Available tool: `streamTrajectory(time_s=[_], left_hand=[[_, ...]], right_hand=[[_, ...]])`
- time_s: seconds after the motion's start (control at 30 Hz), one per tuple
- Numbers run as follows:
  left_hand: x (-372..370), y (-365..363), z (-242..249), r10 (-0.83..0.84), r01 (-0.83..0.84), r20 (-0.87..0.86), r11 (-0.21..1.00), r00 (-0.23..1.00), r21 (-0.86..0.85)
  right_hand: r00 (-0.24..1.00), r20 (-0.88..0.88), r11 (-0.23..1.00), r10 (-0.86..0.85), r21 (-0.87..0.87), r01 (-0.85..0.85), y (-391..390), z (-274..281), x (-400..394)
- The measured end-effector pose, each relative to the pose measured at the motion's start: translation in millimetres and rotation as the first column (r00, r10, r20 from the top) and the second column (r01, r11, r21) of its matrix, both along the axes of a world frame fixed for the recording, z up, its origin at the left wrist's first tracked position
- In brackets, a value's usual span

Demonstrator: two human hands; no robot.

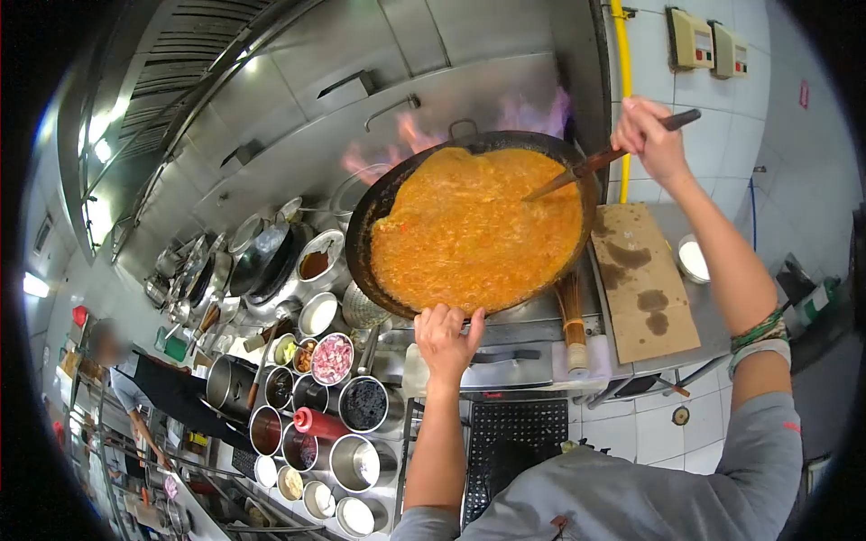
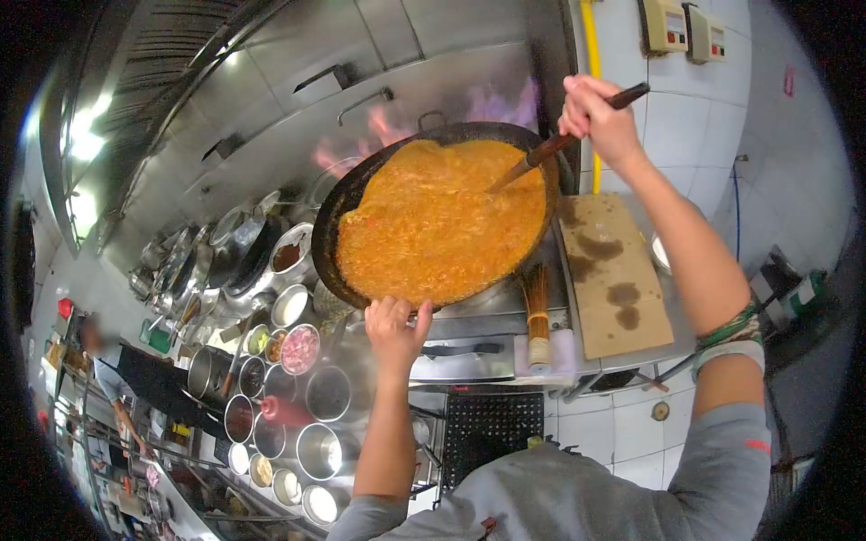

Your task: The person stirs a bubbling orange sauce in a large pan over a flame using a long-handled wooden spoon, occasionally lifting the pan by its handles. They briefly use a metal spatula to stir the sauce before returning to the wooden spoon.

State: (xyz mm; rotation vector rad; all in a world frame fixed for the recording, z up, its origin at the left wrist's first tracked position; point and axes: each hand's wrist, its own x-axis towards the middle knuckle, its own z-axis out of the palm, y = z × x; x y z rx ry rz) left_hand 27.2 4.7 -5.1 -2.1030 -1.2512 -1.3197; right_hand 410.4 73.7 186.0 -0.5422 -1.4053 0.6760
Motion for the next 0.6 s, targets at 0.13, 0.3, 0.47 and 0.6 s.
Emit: streamTrajectory(time_s=[0.13,0.3,0.47,0.6], left_hand=[[-1,0,1,-0.018,0.018,0.002,1.0,1.0,-0.005],[-2,-3,3,-0.023,0.023,-0.001,1.0,1.0,-0.008],[-3,-4,2,-0.031,0.031,-0.002,0.998,1.0,-0.046],[-2,-2,3,-0.022,0.022,-0.007,0.999,1.0,-0.043]], right_hand=[[1.0,-0.019,0.999,-0.015,-0.046,0.014,-16,43,15],[0.999,-0.039,0.993,-0.022,-0.113,0.017,-29,98,37],[0.99,-0.137,0.984,0.035,-0.17,-0.058,-31,121,67],[0.959,-0.279,0.979,0.04,-0.18,-0.093,-12,92,87]])
